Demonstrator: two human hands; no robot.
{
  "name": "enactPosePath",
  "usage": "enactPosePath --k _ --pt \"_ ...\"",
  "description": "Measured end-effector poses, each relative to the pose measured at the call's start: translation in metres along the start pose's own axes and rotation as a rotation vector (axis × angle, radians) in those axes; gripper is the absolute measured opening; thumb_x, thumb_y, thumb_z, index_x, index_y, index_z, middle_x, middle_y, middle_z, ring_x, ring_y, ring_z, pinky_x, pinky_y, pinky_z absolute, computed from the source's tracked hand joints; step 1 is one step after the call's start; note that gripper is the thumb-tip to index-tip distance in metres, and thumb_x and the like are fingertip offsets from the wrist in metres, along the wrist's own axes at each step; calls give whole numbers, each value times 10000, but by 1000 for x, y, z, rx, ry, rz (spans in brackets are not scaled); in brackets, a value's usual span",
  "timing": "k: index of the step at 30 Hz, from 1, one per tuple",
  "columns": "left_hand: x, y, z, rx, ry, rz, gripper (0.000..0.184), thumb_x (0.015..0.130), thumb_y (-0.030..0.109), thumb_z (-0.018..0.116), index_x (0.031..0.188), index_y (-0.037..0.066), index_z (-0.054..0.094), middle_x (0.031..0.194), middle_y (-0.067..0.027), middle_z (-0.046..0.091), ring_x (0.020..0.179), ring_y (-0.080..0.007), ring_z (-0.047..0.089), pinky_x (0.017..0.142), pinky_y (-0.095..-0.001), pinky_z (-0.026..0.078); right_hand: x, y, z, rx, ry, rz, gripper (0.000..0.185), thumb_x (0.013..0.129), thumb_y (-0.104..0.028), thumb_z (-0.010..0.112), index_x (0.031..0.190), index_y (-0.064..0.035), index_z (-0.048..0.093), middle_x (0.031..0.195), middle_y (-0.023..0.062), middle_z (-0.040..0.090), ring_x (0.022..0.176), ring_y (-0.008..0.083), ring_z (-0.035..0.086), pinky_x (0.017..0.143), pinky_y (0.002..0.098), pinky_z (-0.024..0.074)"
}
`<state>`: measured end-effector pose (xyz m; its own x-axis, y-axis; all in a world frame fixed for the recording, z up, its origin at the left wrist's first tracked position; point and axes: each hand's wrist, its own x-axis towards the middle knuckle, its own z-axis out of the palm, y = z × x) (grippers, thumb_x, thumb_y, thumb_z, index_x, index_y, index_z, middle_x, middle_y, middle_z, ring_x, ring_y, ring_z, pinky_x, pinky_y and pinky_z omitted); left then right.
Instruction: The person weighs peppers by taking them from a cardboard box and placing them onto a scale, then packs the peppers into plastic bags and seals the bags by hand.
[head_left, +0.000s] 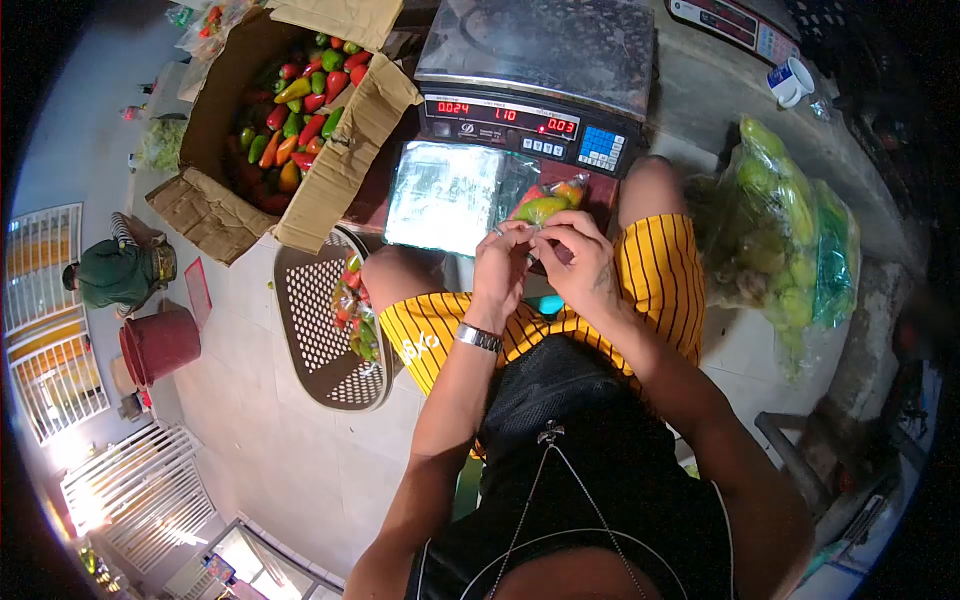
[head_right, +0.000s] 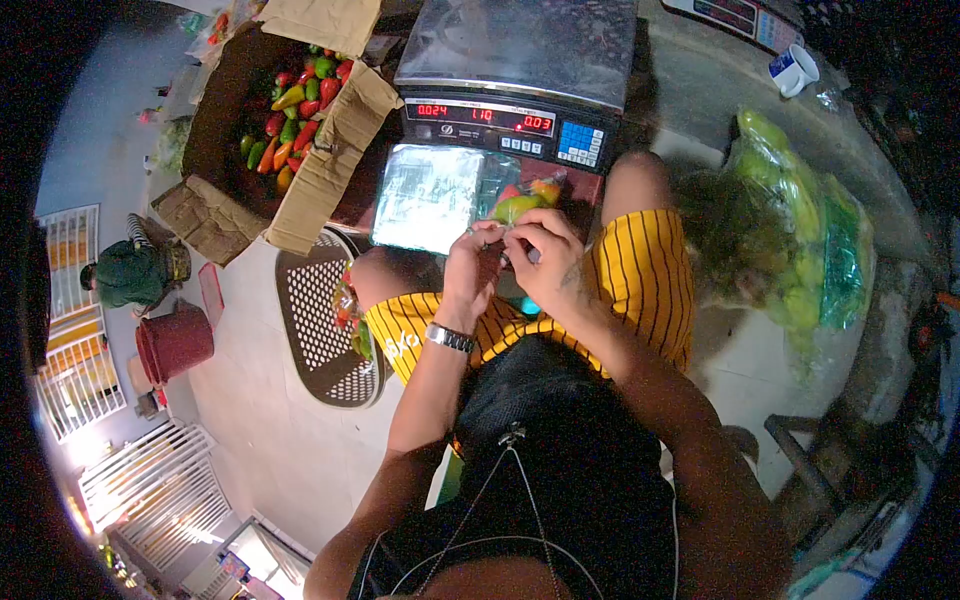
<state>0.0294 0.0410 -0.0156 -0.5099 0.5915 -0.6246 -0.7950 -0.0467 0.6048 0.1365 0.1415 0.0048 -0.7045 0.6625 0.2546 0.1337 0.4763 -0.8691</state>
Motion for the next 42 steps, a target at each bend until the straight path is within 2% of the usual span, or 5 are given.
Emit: enactPosePath --k 18,21,30,36,42 --pt "1 -6 6 102 -17 123 84 962 -2 610 981 -30 687 938 -94 716 834 -154 671 784 -287 548 9 1 6 51 8 336 133 763 -52 785 832 -13 678 961 113 678 870 306 682 741 385 537" --pt "3 -9 7 374 35 256 121 980 15 593 981 -23 708 938 -76 723 808 -135 652 751 -288 533 8 17 14 -247 43 -70 143 755 -16 741 834 -28 622 952 122 636 918 357 632 804 417 508" --pt "12 -2 -5 812 171 389 178 981 87 638 929 -61 722 845 -70 742 722 -120 657 686 -291 526 21 22 2 -25 78 -83 181 817 53 663 948 -2 551 1034 171 599 966 366 621 841 439 513" --pt "15 -4 -10 635 -17 343 186 1003 95 623 974 -56 728 896 -81 739 793 -131 675 731 -278 532 36 28 -10 -163 -219 -423 286 815 -26 754 1099 -35 726 1042 129 669 863 320 649 763 391 542" --pt "7 9 -18 290 -103 131 127 963 -7 599 989 -43 718 993 -84 727 837 -127 658 759 -257 525 45 9 -17 -4 -289 -263 139 802 -53 783 940 -35 792 879 87 719 840 270 654 756 377 541"
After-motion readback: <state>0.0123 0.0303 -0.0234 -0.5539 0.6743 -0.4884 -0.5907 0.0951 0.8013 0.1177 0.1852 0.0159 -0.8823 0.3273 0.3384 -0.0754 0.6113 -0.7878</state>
